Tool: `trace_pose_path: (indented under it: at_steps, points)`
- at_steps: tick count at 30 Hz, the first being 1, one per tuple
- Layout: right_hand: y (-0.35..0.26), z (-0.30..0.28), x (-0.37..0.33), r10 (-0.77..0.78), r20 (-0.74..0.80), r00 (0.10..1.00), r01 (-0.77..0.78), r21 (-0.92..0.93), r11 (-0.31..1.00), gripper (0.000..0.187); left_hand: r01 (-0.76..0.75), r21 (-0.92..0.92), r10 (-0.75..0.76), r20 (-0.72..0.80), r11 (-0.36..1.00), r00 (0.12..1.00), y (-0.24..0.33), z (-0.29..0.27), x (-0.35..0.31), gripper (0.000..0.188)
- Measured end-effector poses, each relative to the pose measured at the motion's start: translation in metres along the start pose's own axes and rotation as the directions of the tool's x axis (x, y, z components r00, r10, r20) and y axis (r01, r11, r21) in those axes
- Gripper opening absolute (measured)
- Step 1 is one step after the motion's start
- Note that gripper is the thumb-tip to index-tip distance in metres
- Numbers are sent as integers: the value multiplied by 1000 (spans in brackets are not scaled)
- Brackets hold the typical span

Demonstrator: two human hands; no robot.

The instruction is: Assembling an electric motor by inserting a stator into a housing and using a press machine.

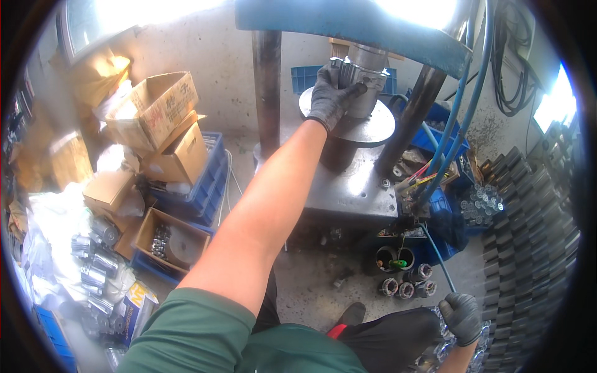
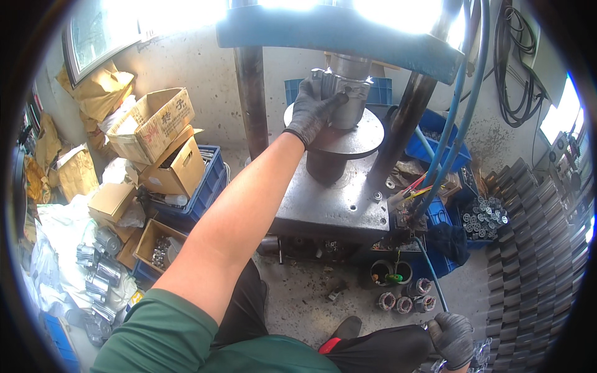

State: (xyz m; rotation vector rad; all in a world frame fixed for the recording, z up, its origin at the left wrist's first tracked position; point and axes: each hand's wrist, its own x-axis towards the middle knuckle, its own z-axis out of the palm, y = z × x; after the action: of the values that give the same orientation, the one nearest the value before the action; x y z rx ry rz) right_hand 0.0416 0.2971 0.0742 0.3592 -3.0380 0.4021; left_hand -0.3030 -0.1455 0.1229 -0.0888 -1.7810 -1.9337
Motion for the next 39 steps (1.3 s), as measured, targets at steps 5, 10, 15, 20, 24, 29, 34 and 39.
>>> trace_pose_path:
  at_steps: [5,10,15,20,24,29,34,39]
  points:
    - [-6,-8,6,-12,10,1000,12,-51,999,20,-32,-55,33,16,998,999,-8,0,5,94]
    - [3,-21,12,24,127,992,-37,95,995,13,17,10,-17,14,1000,1000,10,3,-8,92]
    - [-1,-32,24,47,92,995,-61,164,985,21,-54,-81,55,14,995,998,-11,1,7,86]
    - [7,-27,17,-49,331,942,60,-22,998,24,-112,-192,125,56,975,991,-18,2,11,90]
    - [2,-28,16,100,270,958,-135,117,984,23,-120,-7,120,24,993,992,-20,-2,12,100]
    - [3,-29,18,-11,279,960,-4,52,999,24,-53,43,53,-3,998,999,-11,0,5,86]
    - [12,-25,16,89,222,971,-121,135,983,22,-67,20,67,-3,998,998,-15,-4,9,83]
    - [17,-20,14,-110,169,980,95,93,991,21,-59,154,67,-51,986,996,-7,-1,3,82]
